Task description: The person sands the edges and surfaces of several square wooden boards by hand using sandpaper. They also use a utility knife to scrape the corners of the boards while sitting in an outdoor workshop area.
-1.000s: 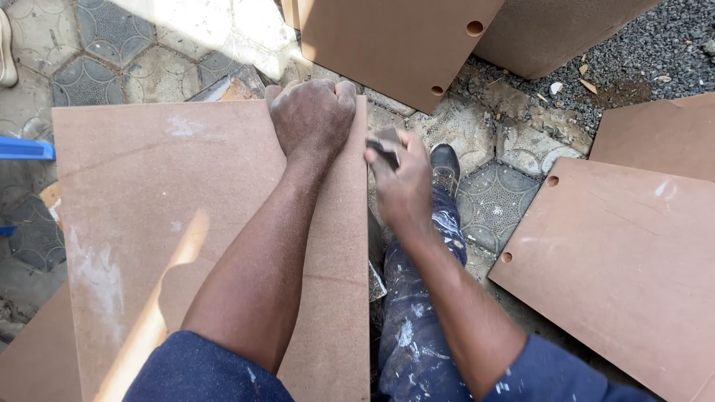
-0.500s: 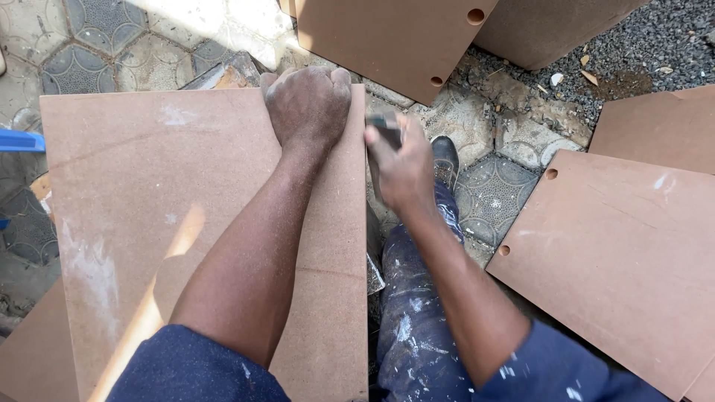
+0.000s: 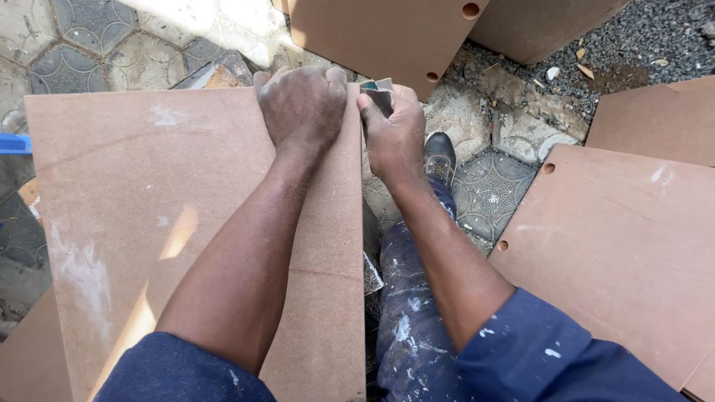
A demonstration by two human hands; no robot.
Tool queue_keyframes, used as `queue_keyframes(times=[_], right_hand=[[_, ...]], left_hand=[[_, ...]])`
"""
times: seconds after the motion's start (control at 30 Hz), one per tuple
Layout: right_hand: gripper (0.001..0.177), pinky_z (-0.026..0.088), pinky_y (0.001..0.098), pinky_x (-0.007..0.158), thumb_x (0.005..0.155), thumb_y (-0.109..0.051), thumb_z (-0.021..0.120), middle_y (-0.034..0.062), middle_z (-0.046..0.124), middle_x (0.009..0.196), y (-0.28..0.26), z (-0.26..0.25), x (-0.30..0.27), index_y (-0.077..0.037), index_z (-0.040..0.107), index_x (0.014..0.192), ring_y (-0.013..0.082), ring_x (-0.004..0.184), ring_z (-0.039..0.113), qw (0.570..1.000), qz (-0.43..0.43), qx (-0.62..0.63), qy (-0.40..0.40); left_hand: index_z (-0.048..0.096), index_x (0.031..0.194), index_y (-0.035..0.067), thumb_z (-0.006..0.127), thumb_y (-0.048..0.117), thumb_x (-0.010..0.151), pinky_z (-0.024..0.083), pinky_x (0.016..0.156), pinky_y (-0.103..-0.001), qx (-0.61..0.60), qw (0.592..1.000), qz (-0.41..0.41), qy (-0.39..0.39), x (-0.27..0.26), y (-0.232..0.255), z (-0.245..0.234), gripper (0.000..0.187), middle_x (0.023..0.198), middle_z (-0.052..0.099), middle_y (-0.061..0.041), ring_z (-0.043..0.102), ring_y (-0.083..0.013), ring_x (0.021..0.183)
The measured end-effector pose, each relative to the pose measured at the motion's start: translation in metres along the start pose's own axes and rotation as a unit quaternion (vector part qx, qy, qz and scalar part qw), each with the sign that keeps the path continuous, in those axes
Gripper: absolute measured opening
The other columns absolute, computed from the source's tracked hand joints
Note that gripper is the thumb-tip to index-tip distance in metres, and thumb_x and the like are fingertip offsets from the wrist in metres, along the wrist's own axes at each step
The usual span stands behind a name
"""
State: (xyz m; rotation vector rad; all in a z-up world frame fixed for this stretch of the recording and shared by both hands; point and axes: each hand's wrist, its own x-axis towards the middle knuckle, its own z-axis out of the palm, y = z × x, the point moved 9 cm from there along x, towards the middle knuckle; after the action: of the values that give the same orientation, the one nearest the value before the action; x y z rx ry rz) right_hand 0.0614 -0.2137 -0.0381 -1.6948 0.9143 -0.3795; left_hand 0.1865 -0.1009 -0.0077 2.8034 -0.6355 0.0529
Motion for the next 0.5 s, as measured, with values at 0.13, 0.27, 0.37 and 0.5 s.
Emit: queue_keyframes(times=[0.13,0.27,0.37,0.5], right_hand=[[0.032,0.055,0.0374,0.089,0.093,-0.029,0.062,0.0122,0.067,0.115,-0.021,-0.015,-0.054,-0.009,0.063,0.117,0.0238,0.104,0.068,0.996,0.034,-0.023,-0.076],[0.023,0.046,0.0378,0.092,0.094,-0.023,0.065,0.0092,0.06,0.109,-0.027,-0.008,-0.014,-0.008,0.077,0.107,0.0253,0.105,0.057,0.989,-0.108,-0.091,-0.032],[0.022,0.049,0.0345,0.087,0.093,-0.026,0.066,0.0077,0.062,0.107,-0.037,-0.018,-0.046,-0.01,0.071,0.108,0.0221,0.101,0.06,0.997,-0.054,-0.044,-0.039],[0.04,0.046,0.0385,0.091,0.096,-0.036,0.057,0.0114,0.054,0.118,-0.02,-0.015,-0.056,-0.003,0.072,0.112,0.0244,0.109,0.05,0.991,-0.014,-0.109,-0.073]], left_hand=[[0.077,0.064,0.018,0.045,0.032,0.087,0.037,0.093,-0.051,0.018,1.0,-0.012,-0.019,0.006,-0.004,0.009,0.041,0.065,0.072,-0.012,0.066,-0.0329,0.07],[0.077,0.065,0.011,0.046,0.033,0.088,0.039,0.088,-0.05,0.019,1.0,0.004,0.017,0.005,0.002,0.009,0.045,0.066,0.072,-0.014,0.067,-0.0329,0.07],[0.077,0.063,0.013,0.044,0.034,0.088,0.038,0.091,-0.051,0.018,1.0,-0.01,-0.007,0.001,-0.001,0.005,0.046,0.067,0.073,-0.013,0.066,-0.0339,0.071],[0.074,0.061,0.007,0.05,0.036,0.085,0.041,0.091,-0.051,0.031,0.999,-0.004,0.038,0.003,-0.003,0.014,0.045,0.066,0.072,-0.016,0.068,-0.0328,0.071]])
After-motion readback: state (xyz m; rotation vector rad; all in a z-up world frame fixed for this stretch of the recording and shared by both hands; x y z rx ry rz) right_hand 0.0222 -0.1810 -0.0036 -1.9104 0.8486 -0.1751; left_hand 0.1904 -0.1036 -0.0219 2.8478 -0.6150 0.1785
